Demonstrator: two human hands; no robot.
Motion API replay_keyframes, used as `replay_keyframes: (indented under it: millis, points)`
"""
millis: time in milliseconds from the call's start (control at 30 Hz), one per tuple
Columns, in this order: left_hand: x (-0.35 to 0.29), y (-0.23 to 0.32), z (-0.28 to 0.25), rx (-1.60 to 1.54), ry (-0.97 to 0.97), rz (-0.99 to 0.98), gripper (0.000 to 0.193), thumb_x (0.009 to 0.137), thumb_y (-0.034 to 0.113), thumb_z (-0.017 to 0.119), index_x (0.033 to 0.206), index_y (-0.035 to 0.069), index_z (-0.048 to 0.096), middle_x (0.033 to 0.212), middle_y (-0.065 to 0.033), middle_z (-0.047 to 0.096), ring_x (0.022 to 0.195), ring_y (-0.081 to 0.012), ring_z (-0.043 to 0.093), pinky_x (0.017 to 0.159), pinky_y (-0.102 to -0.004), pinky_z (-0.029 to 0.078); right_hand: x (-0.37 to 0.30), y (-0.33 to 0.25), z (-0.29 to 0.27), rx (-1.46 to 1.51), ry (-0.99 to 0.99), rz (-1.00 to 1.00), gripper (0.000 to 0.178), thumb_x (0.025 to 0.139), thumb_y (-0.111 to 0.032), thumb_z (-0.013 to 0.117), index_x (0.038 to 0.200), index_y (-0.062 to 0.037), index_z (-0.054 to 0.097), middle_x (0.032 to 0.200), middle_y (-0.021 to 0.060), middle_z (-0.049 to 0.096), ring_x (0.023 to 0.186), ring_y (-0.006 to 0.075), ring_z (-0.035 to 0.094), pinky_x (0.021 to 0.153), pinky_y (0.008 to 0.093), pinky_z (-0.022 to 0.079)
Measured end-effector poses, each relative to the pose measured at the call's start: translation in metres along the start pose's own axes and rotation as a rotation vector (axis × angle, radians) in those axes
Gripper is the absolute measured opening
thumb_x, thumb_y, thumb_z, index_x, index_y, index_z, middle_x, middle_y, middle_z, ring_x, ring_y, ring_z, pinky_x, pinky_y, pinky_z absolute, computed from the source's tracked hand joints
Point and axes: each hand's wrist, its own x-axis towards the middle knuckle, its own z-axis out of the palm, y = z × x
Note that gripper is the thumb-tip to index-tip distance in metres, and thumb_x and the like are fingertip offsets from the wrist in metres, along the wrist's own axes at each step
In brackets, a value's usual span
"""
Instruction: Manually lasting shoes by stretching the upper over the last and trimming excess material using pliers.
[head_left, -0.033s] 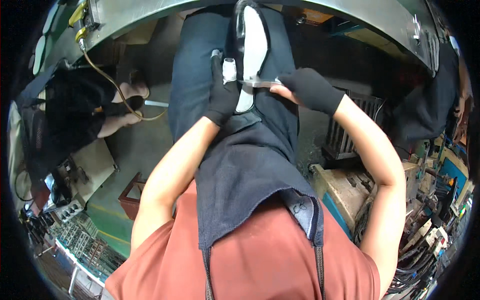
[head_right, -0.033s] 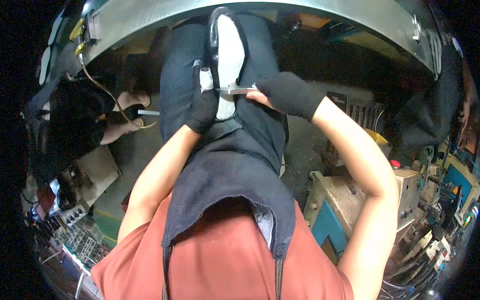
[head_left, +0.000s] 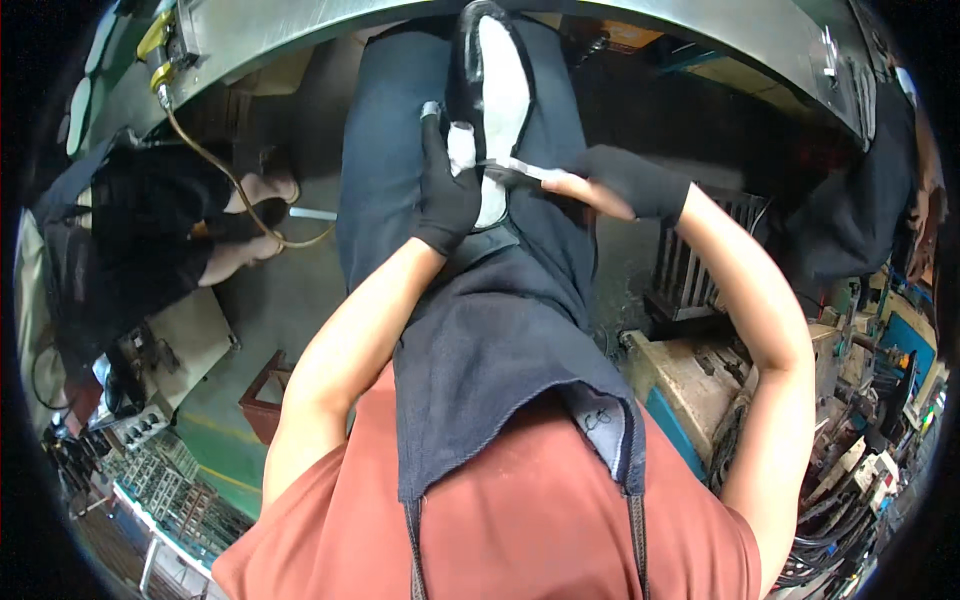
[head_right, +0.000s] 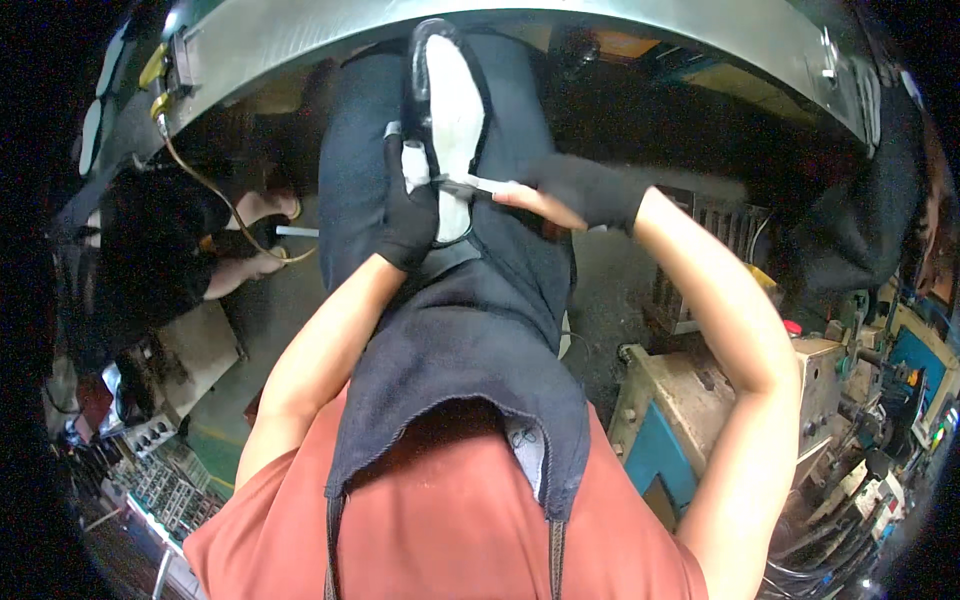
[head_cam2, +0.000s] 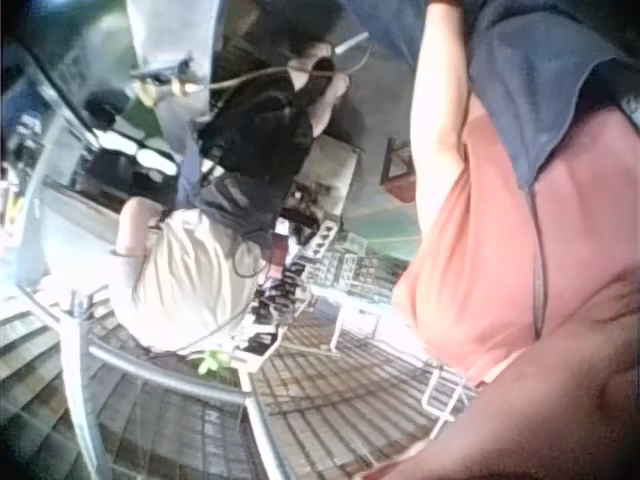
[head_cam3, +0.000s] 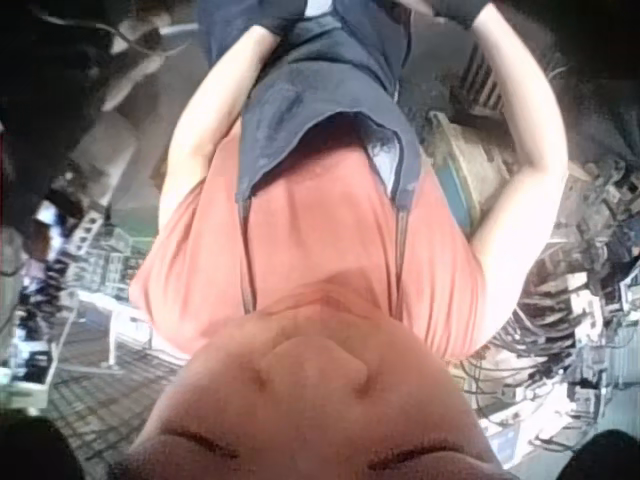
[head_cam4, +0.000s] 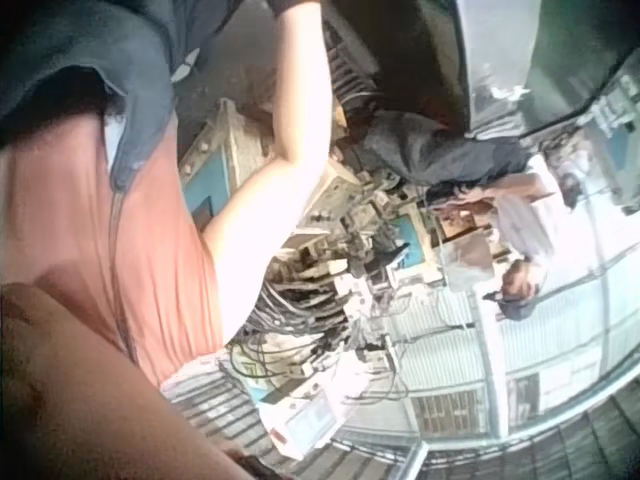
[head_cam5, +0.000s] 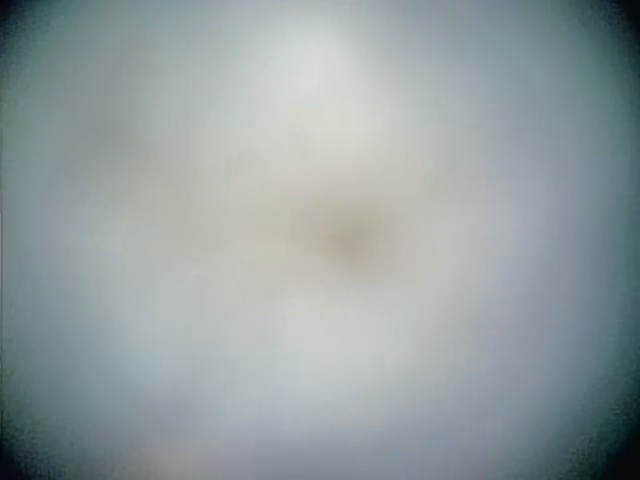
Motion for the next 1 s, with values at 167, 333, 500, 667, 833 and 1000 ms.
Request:
replay_keyframes:
  millis: [167,333,500,667,833,1000]
  points:
    - [0.005,0.039,0.011,0.412,0.295,0.287,0.07,0.098,0.032,0.048,0.145,-0.008,0.015,0.145,-0.0323,0.03,0.136,-0.0428,0.033,0.112,-0.0403,0.029,0.0,-0.039,-0.037,-0.612,-0.113,-0.153,0.042,0.097,-0.039,0.049,0.08,-0.0061,0.069,0.062,0.0122,0.063,0.06,0.0217,0.067,0.059,0.0325,0.052]
    - [0.019,0.046,-0.001,0.202,0.18,0.209,0.07,0.096,0.024,0.055,0.144,-0.007,0.015,0.139,-0.0269,0.042,0.124,-0.04,0.048,0.104,-0.0423,0.039,-0.038,-0.133,0.015,-0.723,0.284,-0.209,0.028,0.087,-0.032,0.06,0.074,-0.0074,0.062,0.073,0.0143,0.063,0.069,0.0303,0.065,0.062,0.0376,0.052]
    - [0.032,0.057,-0.046,0.651,-0.224,0.39,0.046,0.104,0.031,0.037,0.137,0.0,0.043,0.133,-0.0123,0.054,0.117,-0.0225,0.054,0.103,-0.0346,0.04,-0.009,-0.048,0.024,-0.211,0.237,-0.476,0.042,0.097,-0.041,0.051,0.092,-0.0006,0.061,0.081,0.0147,0.062,0.075,0.0265,0.065,0.067,0.0362,0.052]
    - [0.035,0.08,-0.017,-0.797,-0.127,-0.373,0.064,0.102,0.054,0.029,0.134,0.004,0.052,0.123,-0.011,0.062,0.111,-0.0199,0.058,0.1,-0.0318,0.043,-0.032,-0.008,0.013,0.466,0.142,0.113,0.052,0.1,-0.046,0.047,0.096,0.0019,0.066,0.072,0.0004,0.056,0.072,0.0099,0.053,0.069,0.0268,0.046]
    - [0.035,0.069,-0.009,-0.691,-0.129,-0.448,0.056,0.1,0.052,0.036,0.121,0.005,0.059,0.111,-0.0105,0.066,0.097,-0.0219,0.062,0.09,-0.0327,0.048,-0.017,-0.026,-0.021,0.407,-0.052,0.153,0.062,0.096,-0.054,0.047,0.084,0.0038,0.066,0.067,0.0038,0.056,0.062,0.012,0.054,0.059,0.029,0.045]
    - [0.032,0.051,0.009,-0.027,0.088,-0.224,0.031,0.093,0.015,0.055,0.119,-0.003,0.052,0.108,-0.0218,0.064,0.098,-0.031,0.063,0.086,-0.038,0.05,-0.033,-0.032,-0.015,-0.568,0.498,-0.247,0.045,0.096,-0.043,0.05,0.082,-0.0022,0.064,0.074,0.0128,0.062,0.068,0.0283,0.065,0.064,0.0387,0.051]
